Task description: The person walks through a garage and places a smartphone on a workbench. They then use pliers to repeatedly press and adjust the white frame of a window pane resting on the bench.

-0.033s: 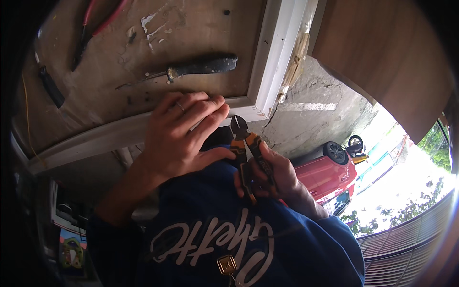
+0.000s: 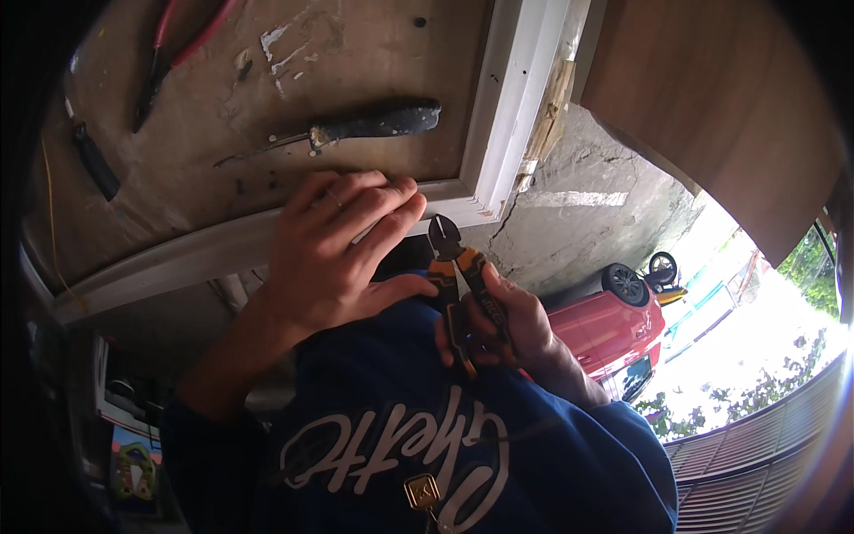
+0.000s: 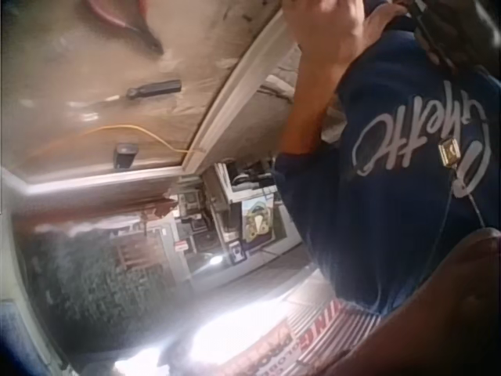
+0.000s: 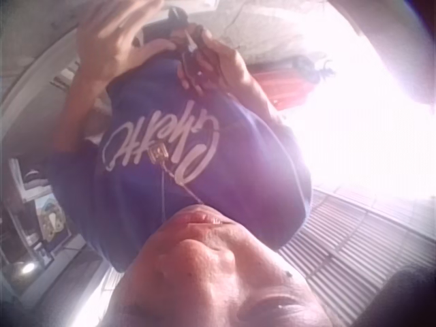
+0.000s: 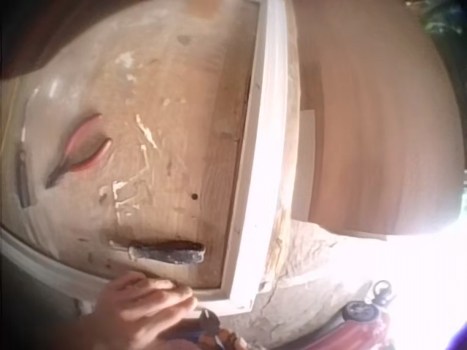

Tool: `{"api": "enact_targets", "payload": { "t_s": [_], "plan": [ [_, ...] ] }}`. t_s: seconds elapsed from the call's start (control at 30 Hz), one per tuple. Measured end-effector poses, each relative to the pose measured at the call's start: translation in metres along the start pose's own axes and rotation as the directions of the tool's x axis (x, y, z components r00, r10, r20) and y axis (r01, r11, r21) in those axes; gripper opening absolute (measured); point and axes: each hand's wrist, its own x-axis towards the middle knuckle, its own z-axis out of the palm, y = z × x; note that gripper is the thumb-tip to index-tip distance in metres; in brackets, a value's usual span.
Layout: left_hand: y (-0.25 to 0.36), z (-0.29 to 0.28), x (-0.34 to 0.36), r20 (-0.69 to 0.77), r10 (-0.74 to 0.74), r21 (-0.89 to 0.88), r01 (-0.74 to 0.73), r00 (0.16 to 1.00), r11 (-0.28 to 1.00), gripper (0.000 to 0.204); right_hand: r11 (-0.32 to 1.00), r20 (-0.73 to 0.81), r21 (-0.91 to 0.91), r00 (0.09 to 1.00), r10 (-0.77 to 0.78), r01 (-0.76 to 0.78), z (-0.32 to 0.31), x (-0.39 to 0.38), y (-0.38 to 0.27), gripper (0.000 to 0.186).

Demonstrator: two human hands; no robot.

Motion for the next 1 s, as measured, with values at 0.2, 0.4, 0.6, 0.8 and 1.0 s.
{"api": "enact_targets", "payload": {
  "t_s": [0.2,0.4,0.6,0.8,1.0],
  "plan": [
    [0.001,0.004,-0.001,-0.032,0.034,0.065,-0.032,0.999,0.997,0.064,0.979,0.008,-0.147,0.99,-0.144,0.143,-0.016,0.013,0.009,0.061],
    [0.002,0.008,-0.002,-0.092,0.063,0.117,-0.052,0.994,0.992,0.062,0.941,0.271,-0.158,0.93,-0.249,0.299,-0.047,0.034,0.015,0.063],
    [0.003,0.011,-0.003,-0.135,0.086,0.156,-0.064,0.987,0.986,0.057,0.847,0.3,-0.324,0.895,-0.33,0.421,-0.039,0.052,-0.014,0.069],
    [0.004,0.014,-0.004,-0.153,0.058,0.101,-0.043,0.987,0.994,0.063,0.934,0.214,-0.204,0.944,-0.25,0.294,-0.046,0.023,0.017,0.074],
    [0.003,0.009,-0.005,-0.111,0.07,0.095,-0.06,0.991,0.994,0.066,0.955,0.223,-0.217,0.963,-0.154,0.203,-0.039,0.02,0.008,0.071]
  ]
}}
